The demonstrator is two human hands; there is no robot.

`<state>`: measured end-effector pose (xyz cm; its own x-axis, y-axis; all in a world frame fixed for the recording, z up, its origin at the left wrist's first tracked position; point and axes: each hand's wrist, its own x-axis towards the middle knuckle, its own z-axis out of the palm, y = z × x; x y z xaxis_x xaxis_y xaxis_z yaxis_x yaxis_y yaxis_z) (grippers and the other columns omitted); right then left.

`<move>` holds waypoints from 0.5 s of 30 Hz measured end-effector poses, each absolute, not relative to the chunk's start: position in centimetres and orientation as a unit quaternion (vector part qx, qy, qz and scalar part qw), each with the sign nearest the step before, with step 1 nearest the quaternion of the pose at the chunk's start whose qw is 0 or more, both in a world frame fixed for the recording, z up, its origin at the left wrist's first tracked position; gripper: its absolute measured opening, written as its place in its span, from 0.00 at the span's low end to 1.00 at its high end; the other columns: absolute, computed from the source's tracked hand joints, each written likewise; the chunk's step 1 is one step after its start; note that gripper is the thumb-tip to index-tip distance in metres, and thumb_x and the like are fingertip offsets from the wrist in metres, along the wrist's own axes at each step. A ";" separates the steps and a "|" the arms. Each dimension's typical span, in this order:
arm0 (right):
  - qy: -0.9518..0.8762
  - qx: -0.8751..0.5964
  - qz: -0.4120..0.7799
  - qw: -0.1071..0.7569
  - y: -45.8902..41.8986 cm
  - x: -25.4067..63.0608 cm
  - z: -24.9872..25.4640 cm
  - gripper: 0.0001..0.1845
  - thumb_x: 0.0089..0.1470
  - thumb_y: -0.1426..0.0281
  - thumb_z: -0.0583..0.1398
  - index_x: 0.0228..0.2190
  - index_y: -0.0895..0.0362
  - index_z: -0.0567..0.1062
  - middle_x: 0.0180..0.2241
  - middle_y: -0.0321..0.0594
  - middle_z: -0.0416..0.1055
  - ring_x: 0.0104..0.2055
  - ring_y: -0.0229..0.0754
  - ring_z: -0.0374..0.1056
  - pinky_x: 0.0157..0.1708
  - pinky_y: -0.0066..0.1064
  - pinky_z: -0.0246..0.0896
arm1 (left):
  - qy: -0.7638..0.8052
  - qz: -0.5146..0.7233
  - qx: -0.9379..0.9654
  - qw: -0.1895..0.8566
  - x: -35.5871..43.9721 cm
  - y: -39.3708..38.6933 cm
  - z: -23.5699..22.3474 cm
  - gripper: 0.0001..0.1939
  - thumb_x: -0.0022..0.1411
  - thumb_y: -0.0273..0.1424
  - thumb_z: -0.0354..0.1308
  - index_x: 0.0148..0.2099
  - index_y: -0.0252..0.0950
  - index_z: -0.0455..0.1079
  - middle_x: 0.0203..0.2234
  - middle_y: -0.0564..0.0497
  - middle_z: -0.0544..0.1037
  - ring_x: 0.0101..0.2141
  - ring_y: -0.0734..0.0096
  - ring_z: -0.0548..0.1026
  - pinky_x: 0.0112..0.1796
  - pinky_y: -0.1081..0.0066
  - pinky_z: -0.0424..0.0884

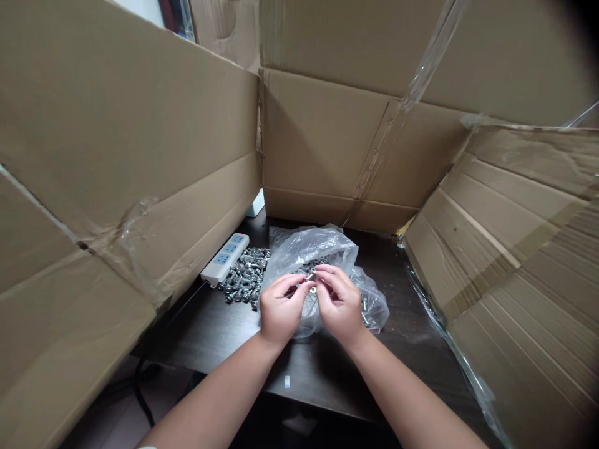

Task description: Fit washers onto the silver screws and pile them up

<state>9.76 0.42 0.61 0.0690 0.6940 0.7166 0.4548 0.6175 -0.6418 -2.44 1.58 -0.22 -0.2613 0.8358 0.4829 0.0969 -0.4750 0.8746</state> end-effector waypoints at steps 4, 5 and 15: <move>-0.697 -0.418 0.170 0.557 0.8 11.8 2.0 0.12 0.51 0.78 0.56 0.27 0.56 0.79 0.40 0.44 0.74 0.37 0.43 0.74 0.33 0.33 0.73 | 0.411 0.661 0.419 0.467 -2.6 2.0 0.2 0.11 0.44 0.32 0.71 0.32 0.33 0.78 0.18 0.53 0.73 0.19 0.77 0.69 0.20 0.76 0.65; -0.688 -0.431 0.156 0.563 1.0 12.4 2.5 0.12 0.51 0.78 0.56 0.26 0.56 0.79 0.39 0.44 0.74 0.36 0.43 0.74 0.33 0.33 0.73 | 0.388 0.651 0.373 0.535 -2.6 2.1 0.3 0.14 0.43 0.32 0.71 0.34 0.32 0.78 0.15 0.56 0.69 0.15 0.81 0.63 0.16 0.79 0.59; -0.783 -0.615 0.093 -0.015 7.4 10.7 4.2 0.04 0.50 0.79 0.63 0.28 0.61 0.79 0.31 0.47 0.77 0.36 0.47 0.74 0.38 0.33 0.68 | 0.236 0.608 0.239 0.719 -3.5 2.2 1.3 0.18 0.38 0.28 0.74 0.33 0.31 0.74 0.20 0.50 0.76 0.14 0.87 0.57 0.12 0.85 0.51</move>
